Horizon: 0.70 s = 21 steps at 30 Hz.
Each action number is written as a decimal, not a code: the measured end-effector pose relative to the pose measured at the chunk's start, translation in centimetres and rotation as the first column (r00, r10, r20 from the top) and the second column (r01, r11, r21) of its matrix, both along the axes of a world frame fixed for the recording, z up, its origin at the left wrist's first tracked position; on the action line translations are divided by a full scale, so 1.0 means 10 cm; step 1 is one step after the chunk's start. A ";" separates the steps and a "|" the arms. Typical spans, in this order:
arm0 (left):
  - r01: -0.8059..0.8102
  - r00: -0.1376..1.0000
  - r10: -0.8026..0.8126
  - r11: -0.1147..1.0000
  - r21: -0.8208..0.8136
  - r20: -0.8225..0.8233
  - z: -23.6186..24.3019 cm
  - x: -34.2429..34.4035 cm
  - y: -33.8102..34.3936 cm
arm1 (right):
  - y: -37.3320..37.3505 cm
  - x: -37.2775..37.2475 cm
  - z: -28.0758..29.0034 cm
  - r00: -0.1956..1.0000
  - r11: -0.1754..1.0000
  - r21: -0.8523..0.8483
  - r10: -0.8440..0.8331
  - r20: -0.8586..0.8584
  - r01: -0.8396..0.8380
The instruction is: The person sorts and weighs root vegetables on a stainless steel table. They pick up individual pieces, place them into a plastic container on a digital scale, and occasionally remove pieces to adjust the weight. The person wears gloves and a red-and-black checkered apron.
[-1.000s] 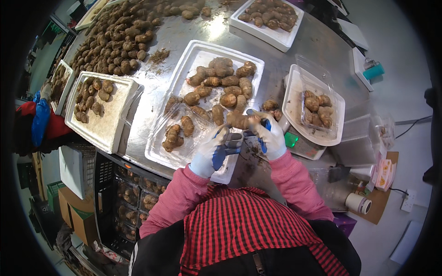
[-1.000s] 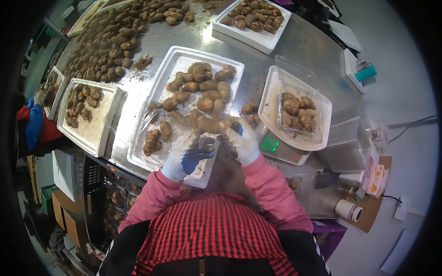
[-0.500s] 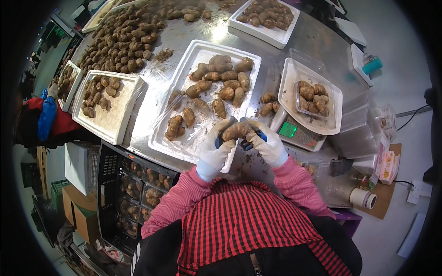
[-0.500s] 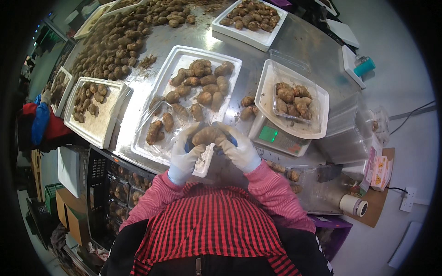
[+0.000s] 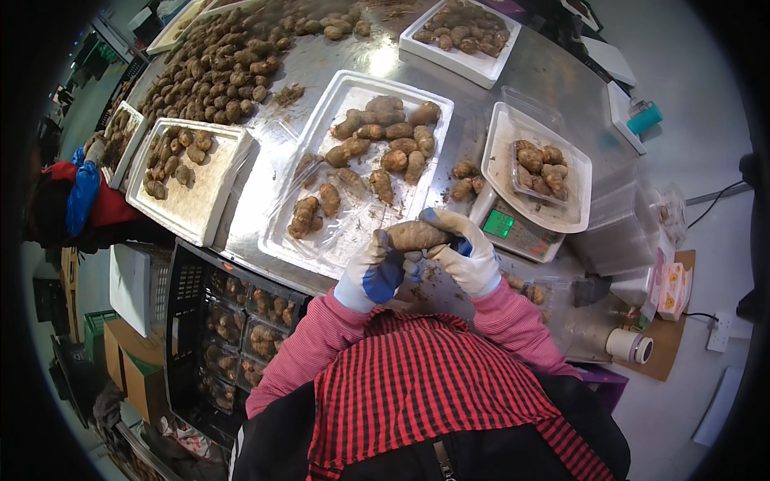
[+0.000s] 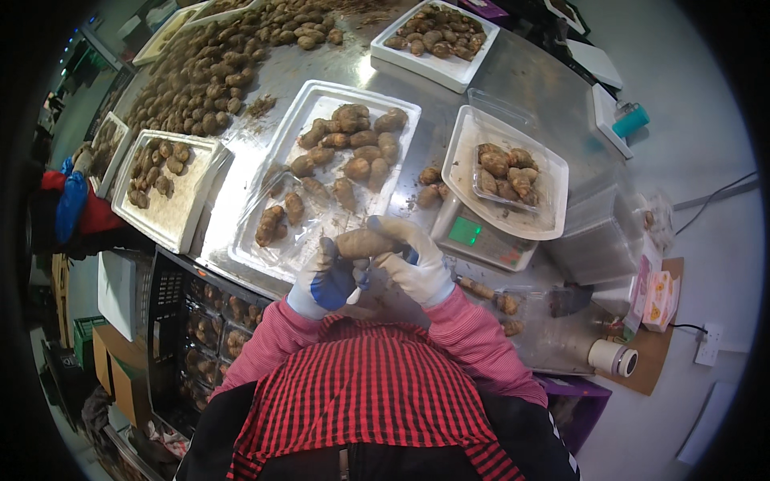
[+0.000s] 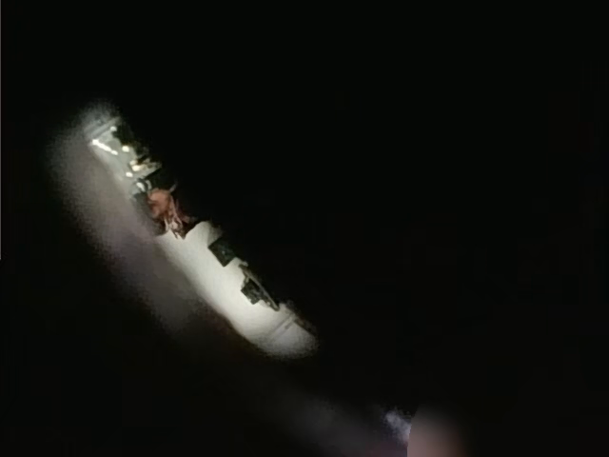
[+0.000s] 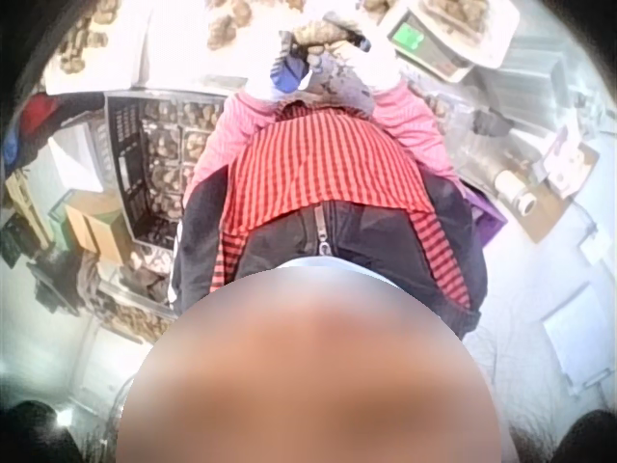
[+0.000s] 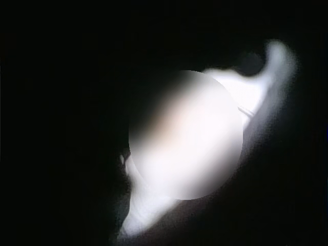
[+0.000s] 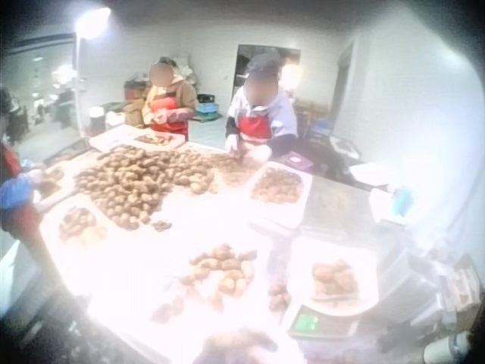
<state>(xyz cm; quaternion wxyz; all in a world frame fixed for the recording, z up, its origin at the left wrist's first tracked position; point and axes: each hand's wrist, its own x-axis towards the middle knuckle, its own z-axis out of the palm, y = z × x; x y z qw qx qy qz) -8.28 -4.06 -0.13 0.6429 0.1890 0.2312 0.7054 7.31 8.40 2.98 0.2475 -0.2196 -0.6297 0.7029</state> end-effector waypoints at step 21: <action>-0.317 0.691 0.141 0.941 -0.121 -0.709 0.37 0.15 -0.01 | 0.16 0.08 0.11 0.995 0.975 -0.220 0.037 0.089 -0.016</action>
